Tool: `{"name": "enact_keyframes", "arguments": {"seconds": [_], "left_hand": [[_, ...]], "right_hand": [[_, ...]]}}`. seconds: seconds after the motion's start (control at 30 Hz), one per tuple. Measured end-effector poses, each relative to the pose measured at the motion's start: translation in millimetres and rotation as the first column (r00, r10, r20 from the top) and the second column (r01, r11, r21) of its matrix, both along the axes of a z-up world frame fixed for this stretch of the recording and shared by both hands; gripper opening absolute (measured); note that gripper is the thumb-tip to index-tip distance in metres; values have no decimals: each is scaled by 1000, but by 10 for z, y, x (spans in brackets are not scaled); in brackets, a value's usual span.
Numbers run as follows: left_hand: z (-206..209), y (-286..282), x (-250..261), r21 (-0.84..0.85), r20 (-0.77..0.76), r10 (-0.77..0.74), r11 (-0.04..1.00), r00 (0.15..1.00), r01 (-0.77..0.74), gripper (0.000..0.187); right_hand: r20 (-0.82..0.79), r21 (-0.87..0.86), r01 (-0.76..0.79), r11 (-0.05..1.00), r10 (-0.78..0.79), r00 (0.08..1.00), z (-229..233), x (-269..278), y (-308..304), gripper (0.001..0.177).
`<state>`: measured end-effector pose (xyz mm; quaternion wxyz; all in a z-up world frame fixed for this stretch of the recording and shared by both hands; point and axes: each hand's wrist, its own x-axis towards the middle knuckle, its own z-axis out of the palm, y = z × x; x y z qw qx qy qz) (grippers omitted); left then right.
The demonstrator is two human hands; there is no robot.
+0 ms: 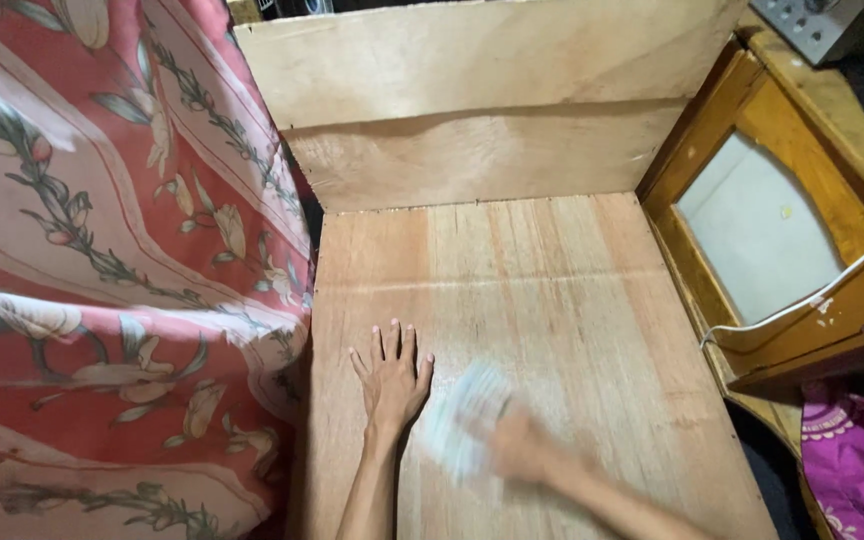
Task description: The recorder is wiping down a wooden board with a cloth.
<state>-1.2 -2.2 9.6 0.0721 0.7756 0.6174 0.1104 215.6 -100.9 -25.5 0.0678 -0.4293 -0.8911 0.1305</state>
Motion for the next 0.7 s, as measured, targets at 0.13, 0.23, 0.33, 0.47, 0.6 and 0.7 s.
{"name": "enact_keyframes", "arguments": {"seconds": [0.13,0.23,0.33,0.47,0.6,0.7], "left_hand": [[77,61,8,29,24,2,1000,1000,-3,67],[37,23,24,-20,-2,1,1000,1000,-1,67],[32,38,10,-11,0,-4,1000,1000,4,67],[49,63,19,-15,-8,3,1000,1000,-4,67],[34,5,13,9,8,12,1000,1000,-12,68],[30,36,16,-1,-5,2,1000,1000,-2,68]], "right_hand": [[19,504,-316,804,356,934,-320,103,-256,65],[-35,65,-315,947,318,948,-75,541,289,82],[-81,-263,435,861,-469,880,471,948,758,71],[83,147,485,862,-499,862,-103,751,629,67],[-23,449,-223,865,260,965,-343,57,-532,64],[-33,364,-315,877,350,936,-450,202,-218,64]]}}
